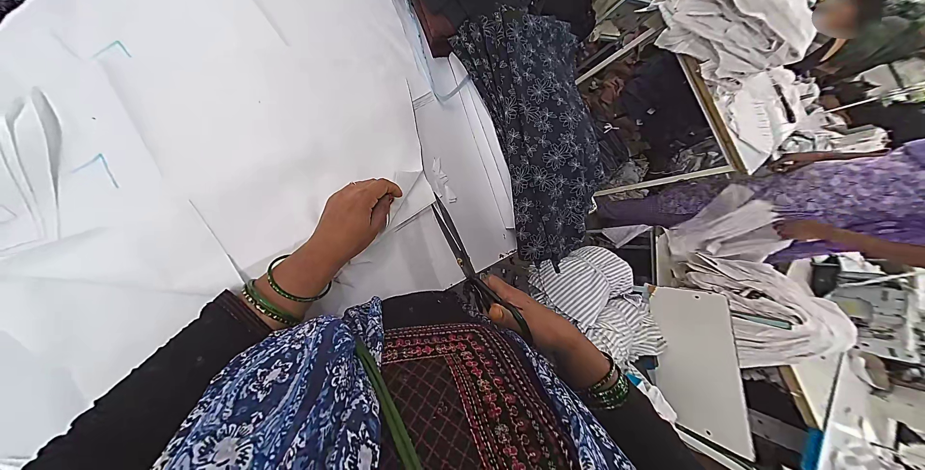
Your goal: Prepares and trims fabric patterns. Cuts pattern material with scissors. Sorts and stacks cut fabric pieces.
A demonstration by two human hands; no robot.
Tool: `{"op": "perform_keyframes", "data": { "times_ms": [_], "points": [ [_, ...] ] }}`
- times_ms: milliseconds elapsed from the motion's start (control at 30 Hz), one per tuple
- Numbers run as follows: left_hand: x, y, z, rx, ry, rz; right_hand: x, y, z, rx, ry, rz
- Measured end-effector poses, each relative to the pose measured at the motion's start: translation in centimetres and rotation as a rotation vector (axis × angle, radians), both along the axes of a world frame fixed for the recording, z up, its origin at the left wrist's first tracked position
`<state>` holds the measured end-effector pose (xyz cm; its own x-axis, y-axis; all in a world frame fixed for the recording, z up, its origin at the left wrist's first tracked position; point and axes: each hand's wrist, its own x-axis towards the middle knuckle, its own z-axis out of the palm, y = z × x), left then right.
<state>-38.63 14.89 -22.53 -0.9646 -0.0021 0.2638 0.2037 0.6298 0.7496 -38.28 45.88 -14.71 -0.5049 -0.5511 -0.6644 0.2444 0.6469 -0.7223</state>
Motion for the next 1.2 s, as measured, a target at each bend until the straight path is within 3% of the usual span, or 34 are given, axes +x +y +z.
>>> {"op": "perform_keyframes", "data": {
  "times_ms": [667,1200],
  "points": [
    [-0.1,-0.2,-0.1,0.007,-0.011,0.000,-0.5,1.1,0.1,-0.042,-0.031,0.121],
    [-0.1,-0.1,0.0,-0.007,-0.011,-0.003,-0.5,-0.4,-0.5,-0.043,-0.009,0.050]
  ]
}}
